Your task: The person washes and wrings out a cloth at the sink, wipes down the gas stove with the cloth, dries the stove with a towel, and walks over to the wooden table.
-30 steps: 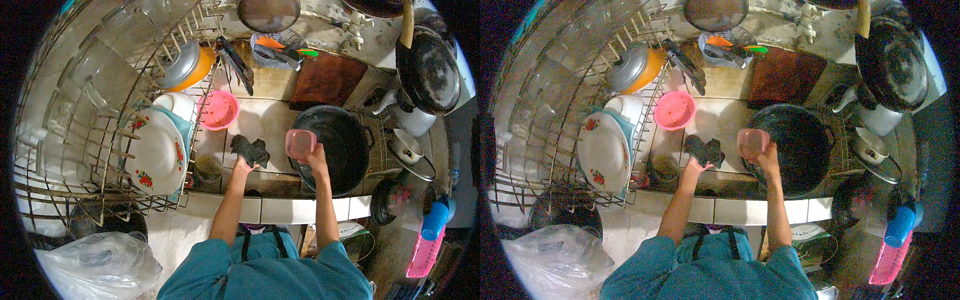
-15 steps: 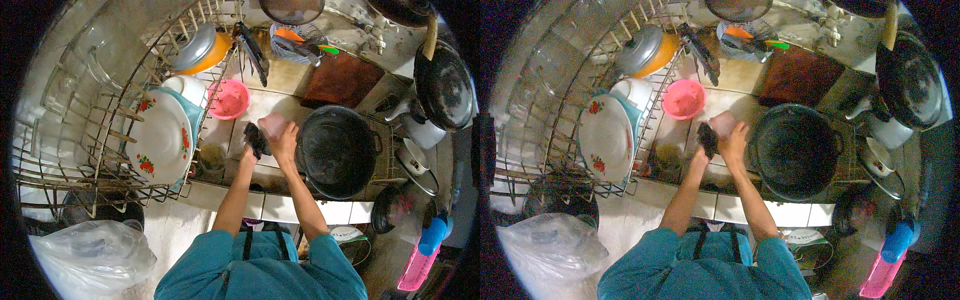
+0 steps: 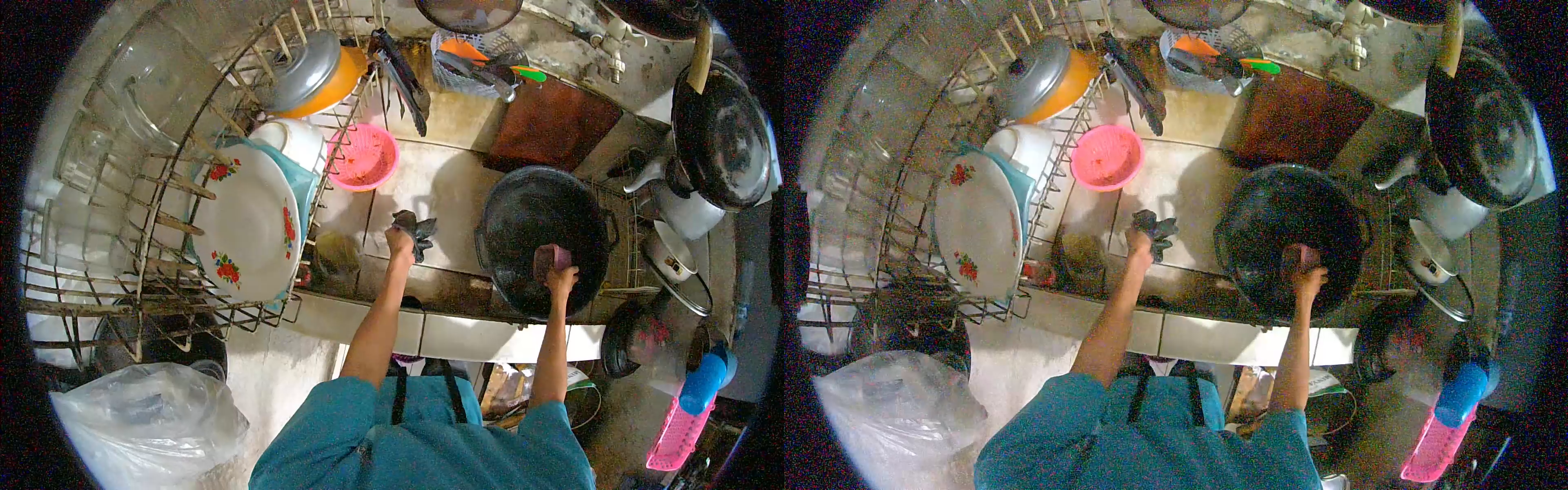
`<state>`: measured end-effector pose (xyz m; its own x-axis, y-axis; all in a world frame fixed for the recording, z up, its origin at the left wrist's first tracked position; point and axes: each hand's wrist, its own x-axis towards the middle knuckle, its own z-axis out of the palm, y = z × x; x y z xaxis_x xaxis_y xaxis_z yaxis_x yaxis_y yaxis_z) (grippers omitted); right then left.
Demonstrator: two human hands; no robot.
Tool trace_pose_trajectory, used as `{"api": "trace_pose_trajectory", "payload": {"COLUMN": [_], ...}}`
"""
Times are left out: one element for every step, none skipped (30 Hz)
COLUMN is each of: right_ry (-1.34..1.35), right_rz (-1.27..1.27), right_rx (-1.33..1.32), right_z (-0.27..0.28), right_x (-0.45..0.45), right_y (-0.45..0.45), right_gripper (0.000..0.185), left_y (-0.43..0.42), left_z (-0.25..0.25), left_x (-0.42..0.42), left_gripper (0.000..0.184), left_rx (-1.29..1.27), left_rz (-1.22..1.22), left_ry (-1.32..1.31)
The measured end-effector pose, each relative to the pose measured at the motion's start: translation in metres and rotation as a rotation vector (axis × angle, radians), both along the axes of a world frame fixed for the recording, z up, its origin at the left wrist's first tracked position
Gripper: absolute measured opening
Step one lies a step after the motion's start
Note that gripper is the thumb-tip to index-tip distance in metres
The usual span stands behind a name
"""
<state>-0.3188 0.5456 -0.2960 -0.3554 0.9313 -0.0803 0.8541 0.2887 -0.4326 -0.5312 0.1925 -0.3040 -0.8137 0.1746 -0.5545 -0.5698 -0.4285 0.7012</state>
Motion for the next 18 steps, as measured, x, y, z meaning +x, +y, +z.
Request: {"api": "trace_pose_trajectory", "payload": {"right_ry": [-0.025, -0.141, -0.256, -0.172, -0.088, 0.025, 0.266, 0.334, 0.415, 0.456, 0.553, 0.542, 0.588, 0.626, 0.673, 0.719, 0.756, 0.796], "right_rz": [-0.001, 0.105, 0.211, 0.193, 0.18, 0.39, 0.427, 0.502, 0.653, 0.865, 0.921, 0.927, 0.851, 0.763, 0.651, 0.536, 0.415, 0.318], "right_rx": [0.048, 0.114, 0.179, 0.214, 0.249, 0.512, 0.461, 0.373, 0.162, 0.071, -0.13, -0.198, -0.456, -0.713, -0.916, -1.115, -1.312, -1.355], "right_z": [-0.019, -0.035, -0.049, -0.027, 0.006, 0.036, 0.088, 0.122, 0.122, 0.115, 0.122, 0.115, 0.107, 0.098, 0.091, 0.086, 0.08, 0.07], "right_x": [0.003, 0.008, 0.012, 0.005, -0.006, -0.016, -0.037, -0.054, -0.07, -0.085, -0.103, -0.121, -0.141, -0.154, -0.162, -0.171, -0.178, -0.181], "right_y": [0.008, 0.015, 0.021, 0.005, -0.018, -0.047, -0.092, -0.137, -0.162, -0.189, -0.218, -0.24, -0.256, -0.267, -0.273, -0.279, -0.284, -0.288], "right_gripper": [0.074, 0.078, 0.081, 0.081, 0.08, 0.062, 0.045, 0.04, 0.041, 0.047, 0.056, 0.064, 0.065, 0.067, 0.066, 0.065, 0.065, 0.06], "left_y": [0.0, -0.002, -0.005, -0.007, -0.006, -0.008, -0.014, -0.02, -0.015, -0.014, -0.012, -0.013, -0.016, -0.014, -0.014, -0.013, -0.012, -0.018], "left_z": [0.014, 0.02, 0.024, 0.025, 0.024, 0.022, 0.015, 0.009, 0.035, 0.061, 0.085, 0.095, 0.044, 0.045, 0.039, 0.059, 0.078, 0.096], "left_x": [0.002, 0.004, 0.005, 0.005, 0.005, -0.004, -0.011, -0.005, -0.001, 0.005, 0.009, 0.011, -0.004, 0.003, 0.003, 0.003, 0.01, 0.007], "left_gripper": [0.012, 0.013, 0.014, 0.016, 0.02, 0.021, 0.022, 0.023, 0.029, 0.031, 0.033, 0.035, 0.04, 0.047, 0.05, 0.053, 0.062, 0.061], "left_rx": [0.014, 0.036, 0.059, 0.08, 0.155, 0.227, 0.294, 0.36, 0.188, 0.159, 0.13, 0.098, -0.05, -0.035, -0.109, -0.184, -0.311, -0.532], "left_rz": [-0.007, -0.007, -0.007, -0.01, -0.061, -0.138, -0.217, -0.295, -0.3, -0.308, -0.316, -0.324, -0.38, -0.377, -0.377, -0.374, -0.346, -0.522], "left_ry": [-0.023, -0.04, -0.057, -0.07, -0.005, 0.014, 0.021, 0.014, 0.005, 0.024, 0.045, 0.063, 0.057, 0.135, 0.128, 0.127, 0.147, 0.272]}}
